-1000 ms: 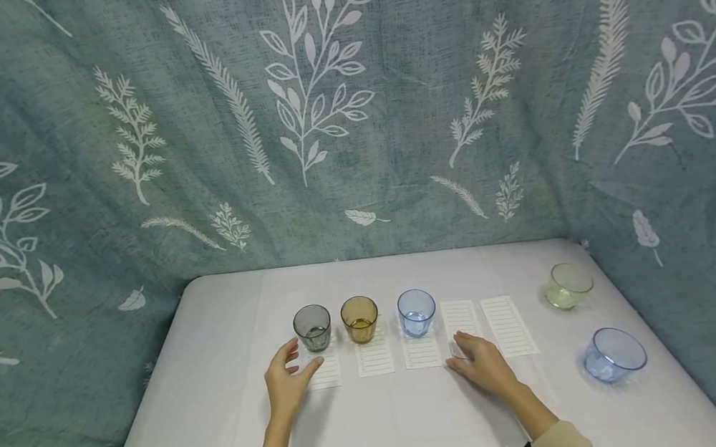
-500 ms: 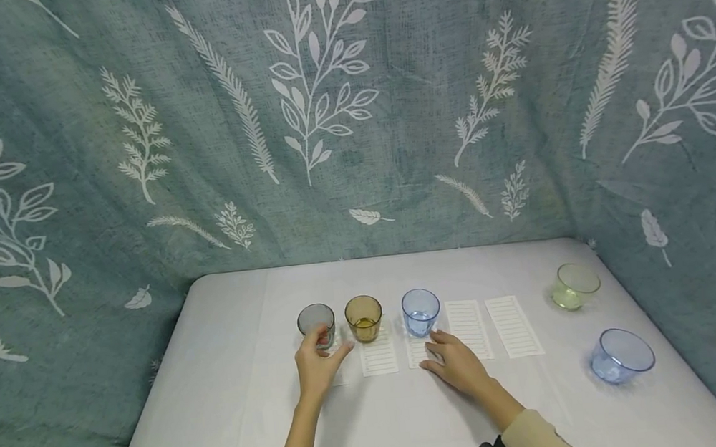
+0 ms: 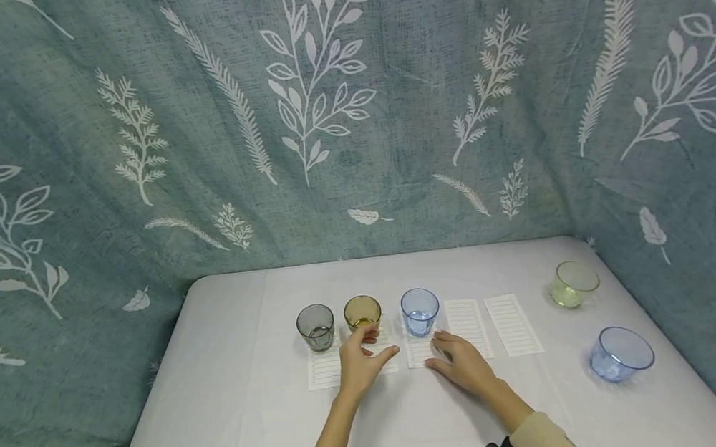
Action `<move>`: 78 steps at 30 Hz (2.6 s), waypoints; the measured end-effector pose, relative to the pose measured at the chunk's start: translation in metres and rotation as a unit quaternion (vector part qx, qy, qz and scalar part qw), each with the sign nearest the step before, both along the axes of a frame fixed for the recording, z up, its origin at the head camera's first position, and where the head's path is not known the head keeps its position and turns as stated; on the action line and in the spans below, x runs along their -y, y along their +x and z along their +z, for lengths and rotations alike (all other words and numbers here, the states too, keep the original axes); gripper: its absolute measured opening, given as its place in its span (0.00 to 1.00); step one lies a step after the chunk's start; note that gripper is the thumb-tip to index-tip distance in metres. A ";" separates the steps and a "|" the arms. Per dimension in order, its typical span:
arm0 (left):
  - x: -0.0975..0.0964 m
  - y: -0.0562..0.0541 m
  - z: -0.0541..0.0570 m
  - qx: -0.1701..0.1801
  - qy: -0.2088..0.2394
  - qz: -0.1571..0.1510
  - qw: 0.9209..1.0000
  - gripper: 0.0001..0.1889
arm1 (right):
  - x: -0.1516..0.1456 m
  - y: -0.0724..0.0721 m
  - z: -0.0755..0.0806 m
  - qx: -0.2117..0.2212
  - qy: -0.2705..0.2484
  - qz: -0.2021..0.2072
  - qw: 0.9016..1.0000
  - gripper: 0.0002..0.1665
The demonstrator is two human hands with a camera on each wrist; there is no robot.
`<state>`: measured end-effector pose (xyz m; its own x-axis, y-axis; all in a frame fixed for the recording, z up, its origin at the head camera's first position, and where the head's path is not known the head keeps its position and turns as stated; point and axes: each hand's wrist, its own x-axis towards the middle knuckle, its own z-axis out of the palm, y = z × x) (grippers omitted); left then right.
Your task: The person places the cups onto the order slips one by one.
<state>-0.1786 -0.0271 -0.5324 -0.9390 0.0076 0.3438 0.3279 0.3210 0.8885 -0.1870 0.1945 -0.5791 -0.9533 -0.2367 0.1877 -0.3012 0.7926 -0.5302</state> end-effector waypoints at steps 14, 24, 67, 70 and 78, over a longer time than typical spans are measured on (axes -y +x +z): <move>-0.084 -0.022 -0.018 -0.014 -0.114 -0.096 0.989 0.28 | -0.071 0.010 0.040 -0.042 0.013 -0.048 0.998 0.28; -0.112 -0.030 -0.023 0.046 -0.216 -0.122 0.968 0.32 | -0.126 0.033 0.078 -0.197 0.021 -0.091 0.976 0.33; -0.131 -0.031 -0.052 -0.004 -0.492 -0.125 0.862 0.29 | -0.231 0.088 0.065 -0.017 0.005 -0.224 0.974 0.52; -0.131 -0.032 -0.054 -0.005 -0.481 -0.127 0.868 0.30 | -0.232 0.088 0.063 -0.012 -0.004 -0.220 0.975 0.54; -0.130 -0.032 -0.055 -0.026 -0.495 -0.125 0.859 0.28 | -0.233 0.085 0.053 -0.011 -0.039 -0.242 0.969 0.59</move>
